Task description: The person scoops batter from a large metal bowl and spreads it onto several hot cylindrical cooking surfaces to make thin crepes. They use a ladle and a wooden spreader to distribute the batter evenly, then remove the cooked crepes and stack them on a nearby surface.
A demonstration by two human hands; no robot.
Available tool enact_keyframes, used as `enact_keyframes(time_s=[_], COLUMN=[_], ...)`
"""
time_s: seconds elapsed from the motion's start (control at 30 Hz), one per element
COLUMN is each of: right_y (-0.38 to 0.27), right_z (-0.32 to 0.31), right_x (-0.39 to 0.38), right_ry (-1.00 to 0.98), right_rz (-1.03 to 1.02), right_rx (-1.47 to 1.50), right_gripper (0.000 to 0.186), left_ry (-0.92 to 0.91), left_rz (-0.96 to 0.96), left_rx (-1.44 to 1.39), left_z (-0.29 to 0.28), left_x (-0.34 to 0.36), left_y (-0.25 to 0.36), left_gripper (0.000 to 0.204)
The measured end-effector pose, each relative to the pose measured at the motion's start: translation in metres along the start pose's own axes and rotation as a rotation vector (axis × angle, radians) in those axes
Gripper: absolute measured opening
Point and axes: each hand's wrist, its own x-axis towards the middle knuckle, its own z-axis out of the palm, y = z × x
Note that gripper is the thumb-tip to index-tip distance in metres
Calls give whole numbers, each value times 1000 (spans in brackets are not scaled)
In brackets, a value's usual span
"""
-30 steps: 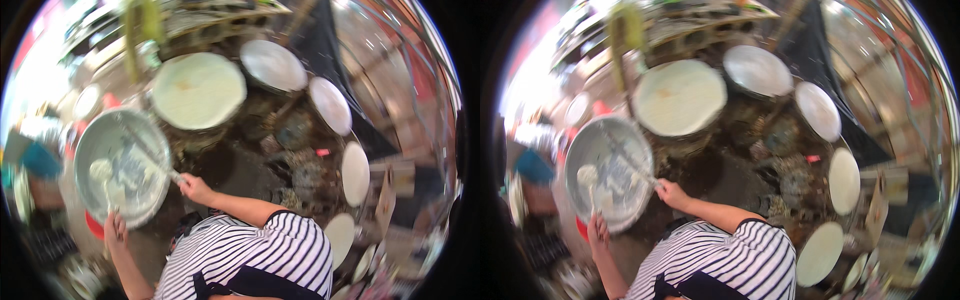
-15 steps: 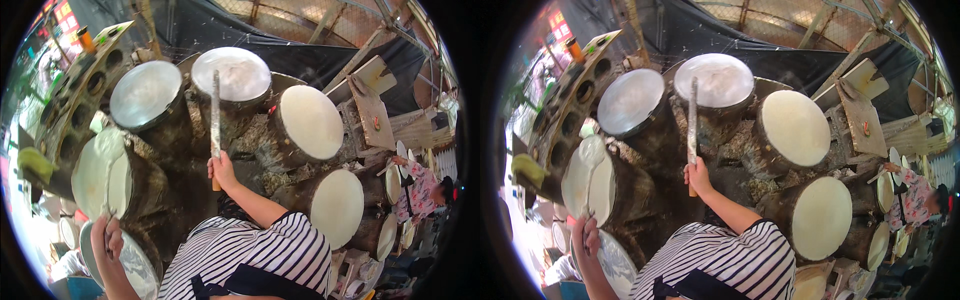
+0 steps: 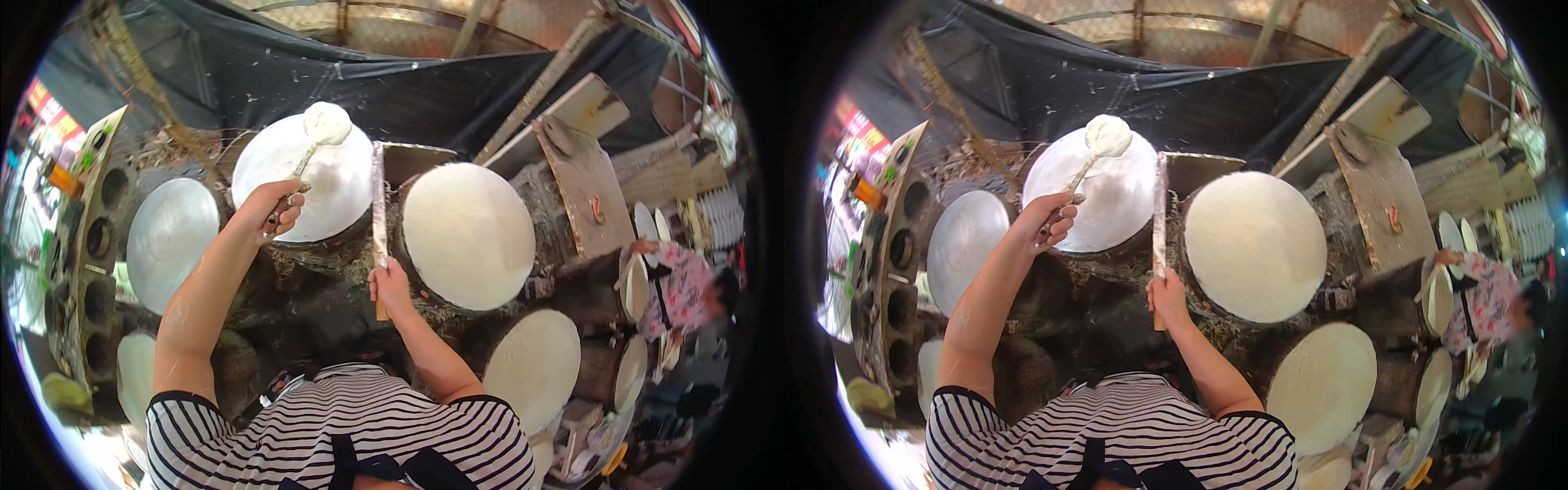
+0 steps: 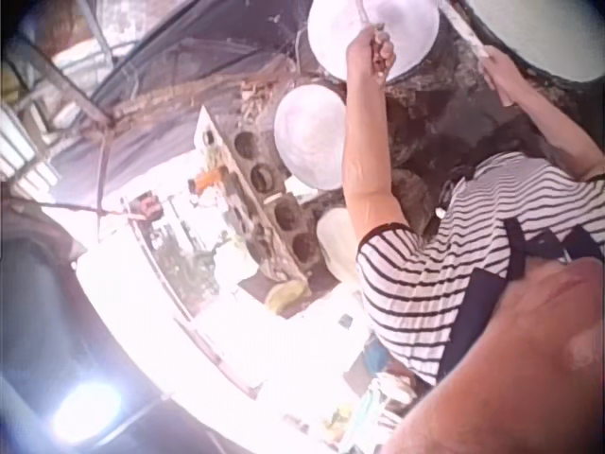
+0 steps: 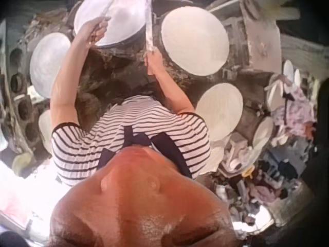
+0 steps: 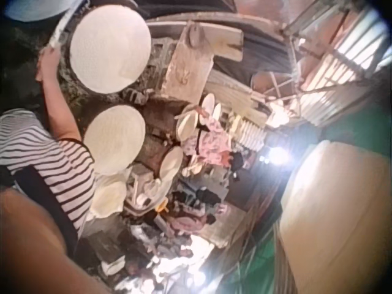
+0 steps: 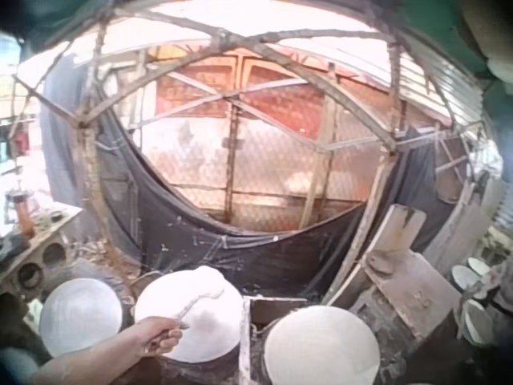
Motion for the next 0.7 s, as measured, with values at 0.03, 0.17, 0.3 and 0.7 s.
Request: enact_keyframes(time_s=[0.03, 0.17, 0.3, 0.7], right_y=[3, 2, 4, 80], right_z=[1, 18, 33, 50], right_x=[6, 9, 10, 52], right_ry=[2, 70, 121, 290], right_rz=[-9, 5, 25, -265], right_rx=[20, 1, -31, -369], right_gripper=[6, 17, 21, 23], left_ry=[-10, 73, 46, 336], left_rz=[-4, -5, 75, 634], left_rx=[76, 450, 662, 1514], left_z=[-1, -4, -14, -45], left_x=[21, 69, 99, 105], left_y=[-2, -20, -44, -86], left_gripper=[25, 29, 23, 38])
